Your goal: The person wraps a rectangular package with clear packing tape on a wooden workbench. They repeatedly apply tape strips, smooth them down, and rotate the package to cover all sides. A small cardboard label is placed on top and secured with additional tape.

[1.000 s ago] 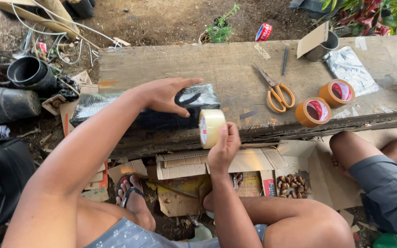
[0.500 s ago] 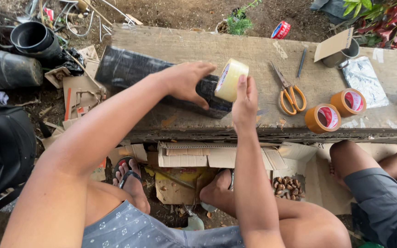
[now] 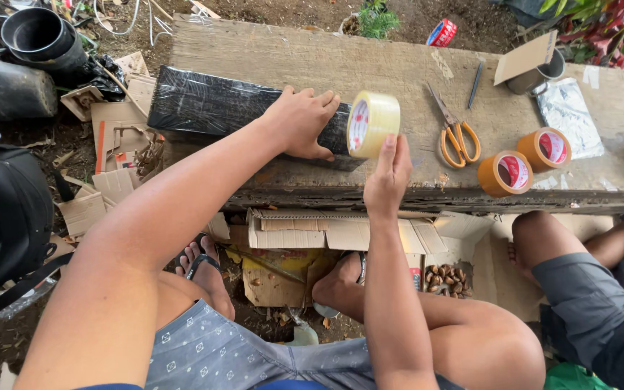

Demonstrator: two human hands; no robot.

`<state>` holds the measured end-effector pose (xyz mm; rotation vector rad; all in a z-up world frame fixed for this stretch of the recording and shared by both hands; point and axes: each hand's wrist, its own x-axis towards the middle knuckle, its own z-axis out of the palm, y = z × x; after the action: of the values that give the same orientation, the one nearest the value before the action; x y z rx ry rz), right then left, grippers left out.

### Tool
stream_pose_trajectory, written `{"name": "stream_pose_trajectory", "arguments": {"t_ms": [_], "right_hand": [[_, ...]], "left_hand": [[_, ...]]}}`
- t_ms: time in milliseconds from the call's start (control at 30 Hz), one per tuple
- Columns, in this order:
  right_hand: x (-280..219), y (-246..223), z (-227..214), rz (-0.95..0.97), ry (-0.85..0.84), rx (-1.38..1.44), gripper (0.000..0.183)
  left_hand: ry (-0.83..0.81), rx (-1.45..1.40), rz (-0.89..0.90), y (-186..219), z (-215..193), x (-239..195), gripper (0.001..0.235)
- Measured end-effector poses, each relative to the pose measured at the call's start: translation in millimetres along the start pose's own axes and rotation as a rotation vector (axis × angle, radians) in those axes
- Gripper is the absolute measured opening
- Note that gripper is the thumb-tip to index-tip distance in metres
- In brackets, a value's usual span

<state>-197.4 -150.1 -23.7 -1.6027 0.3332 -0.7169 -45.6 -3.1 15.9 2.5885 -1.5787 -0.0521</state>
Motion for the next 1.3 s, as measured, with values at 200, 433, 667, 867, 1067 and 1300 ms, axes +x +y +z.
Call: {"name": "stream_pose_trajectory", "arguments": {"t_ms": [200, 433, 667, 867, 1067, 1300], "right_hand": [[-37.9, -6.8, 0.3, -0.154, 0.063, -0.097, 0.039], [-60.4, -9.1, 1.9, -0.066, 0.134, -0.074, 0.042], [-82.0, -3.7, 3.0, 0.005, 0.132, -0.151, 0.041], [-84.7, 4.4, 4.4, 0.002, 0.143, -0.219, 0.042], [-89.3, 8.2, 4.9, 0.095, 0.152, -0.320, 0.038], [-84.3, 7.9, 2.1, 0.091, 0.111, -0.254, 0.033]], "left_hand": [[0.001, -0.005, -0.005, -1.7, 5.8, 1.9, 0.115], [-0.021, -0.012, -0.018, -4.9, 7.6, 4.6, 0.116], [-0.037, 0.009, -0.008, -6.0, 10.2, 6.2, 0.118], [-0.056, 0.030, -0.002, -3.7, 4.2, 2.8, 0.117], [-0.139, 0.225, 0.145, -0.1, 8.6, 22.8, 0.125], [-0.075, 0.172, 0.474, -3.9, 25.5, 40.5, 0.096]]}}
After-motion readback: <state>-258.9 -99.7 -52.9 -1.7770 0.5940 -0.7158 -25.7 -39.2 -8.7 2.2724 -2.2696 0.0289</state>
